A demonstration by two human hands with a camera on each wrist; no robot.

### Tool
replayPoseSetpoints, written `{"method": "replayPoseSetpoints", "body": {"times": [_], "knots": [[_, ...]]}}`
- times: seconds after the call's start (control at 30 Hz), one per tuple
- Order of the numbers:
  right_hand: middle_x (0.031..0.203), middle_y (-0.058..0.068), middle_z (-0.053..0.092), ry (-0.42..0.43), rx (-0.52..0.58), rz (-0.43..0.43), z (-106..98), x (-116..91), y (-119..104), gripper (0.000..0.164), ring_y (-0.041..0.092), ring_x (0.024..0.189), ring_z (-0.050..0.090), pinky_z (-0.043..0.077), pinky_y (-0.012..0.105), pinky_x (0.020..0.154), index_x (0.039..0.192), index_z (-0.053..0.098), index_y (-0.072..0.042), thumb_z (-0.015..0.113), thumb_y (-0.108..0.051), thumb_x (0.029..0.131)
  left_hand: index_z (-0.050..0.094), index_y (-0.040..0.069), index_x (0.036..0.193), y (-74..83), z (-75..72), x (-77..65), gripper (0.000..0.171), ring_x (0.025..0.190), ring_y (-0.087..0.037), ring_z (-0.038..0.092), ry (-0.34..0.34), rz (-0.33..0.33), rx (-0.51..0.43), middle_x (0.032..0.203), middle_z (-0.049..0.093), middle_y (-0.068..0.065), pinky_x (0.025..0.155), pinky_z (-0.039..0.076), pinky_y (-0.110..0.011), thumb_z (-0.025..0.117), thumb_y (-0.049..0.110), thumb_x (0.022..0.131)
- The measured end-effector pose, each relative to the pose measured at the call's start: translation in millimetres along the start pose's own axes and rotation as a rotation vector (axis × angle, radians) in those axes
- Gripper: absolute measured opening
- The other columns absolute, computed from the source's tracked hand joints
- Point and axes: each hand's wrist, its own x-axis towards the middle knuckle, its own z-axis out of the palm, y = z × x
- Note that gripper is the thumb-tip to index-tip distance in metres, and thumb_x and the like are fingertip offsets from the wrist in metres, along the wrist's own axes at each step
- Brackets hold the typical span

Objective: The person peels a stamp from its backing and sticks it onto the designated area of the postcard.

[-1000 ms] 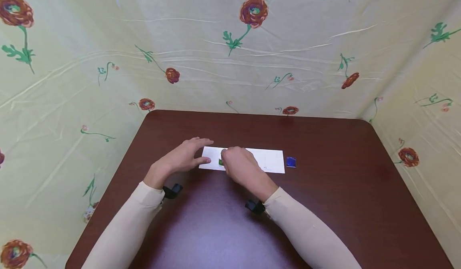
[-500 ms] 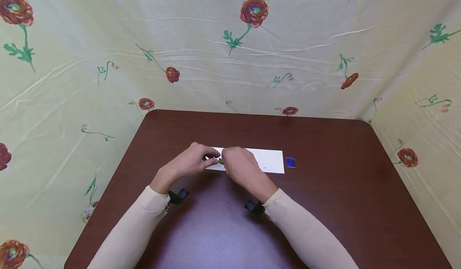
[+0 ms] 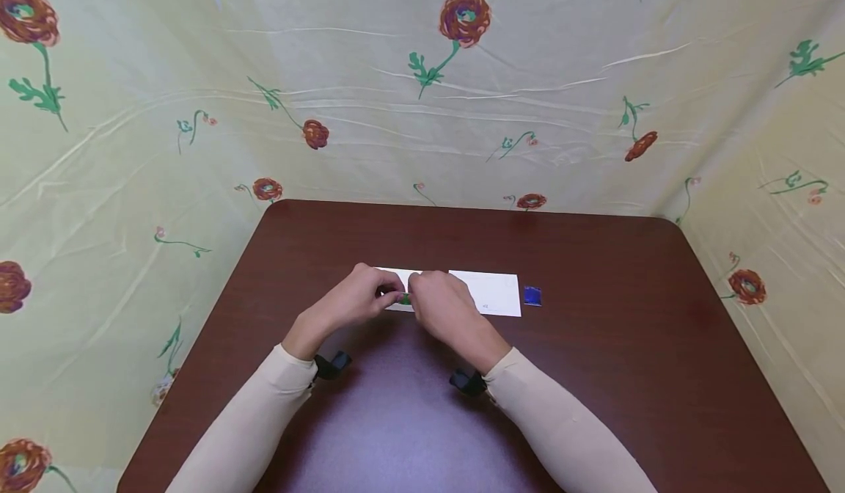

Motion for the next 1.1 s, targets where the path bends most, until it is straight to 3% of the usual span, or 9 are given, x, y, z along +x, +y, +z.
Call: {"method": "replayPoseSetpoints", "body": {"times": [0.17,0.33,0.57,0.7,1.1], "knots": [[0.075,-0.007,0.064,0.011,0.017,0.002,1.0,-3.7,5.1,0.005,0.011,0.064,0.056,0.045,0.03,0.054,0.087,0.072,-0.018,0.069,-0.019,0.091,0.074,0.017,0.087,-1.5,-1.3,-2.6,0.008,0.065,-0.008,0.052,0.017,0.019,-0.008,0.072,0.068,0.002,0.061,0.043,-0.024,0.072,0.012,0.092],[0.071,-0.008,0.062,0.032,0.059,-0.03,2.8,-5.6,5.5,0.01,0.011,0.06,0.052,0.043,0.031,0.051,0.081,0.068,-0.019,0.068,-0.016,0.09,0.074,0.015,0.089,-1.9,0.3,-1.9,0.007,0.068,-0.007,0.054,0.01,0.019,-0.023,0.077,0.071,0.0,0.064,0.045,-0.025,0.071,0.012,0.093],[0.074,-0.005,0.068,0.068,0.108,-0.061,3.5,-7.2,3.1,0.011,0.01,0.058,0.05,0.043,0.03,0.051,0.078,0.066,-0.02,0.067,-0.018,0.089,0.071,0.017,0.088,0.0,4.7,-0.9,0.005,0.07,-0.005,0.057,0.026,-0.04,0.002,0.077,0.067,0.011,0.068,0.049,-0.024,0.072,0.018,0.093],[0.076,-0.003,0.07,0.089,0.121,-0.073,3.1,-7.3,2.5,0.01,0.01,0.06,0.052,0.045,0.031,0.053,0.079,0.066,-0.02,0.067,-0.018,0.088,0.07,0.017,0.087,1.1,5.3,-1.1,0.009,0.067,-0.007,0.055,0.023,-0.065,0.006,0.074,0.064,0.01,0.065,0.048,-0.024,0.072,0.022,0.094],[0.074,-0.008,0.066,0.081,0.093,-0.069,4.7,-4.9,3.7,0.006,0.009,0.061,0.053,0.046,0.031,0.055,0.083,0.068,-0.019,0.068,-0.018,0.089,0.071,0.016,0.089,-0.8,6.6,-1.1,0.013,0.068,-0.006,0.054,0.006,-0.017,-0.038,0.072,0.059,0.012,0.066,0.047,-0.025,0.062,0.02,0.098]]}}
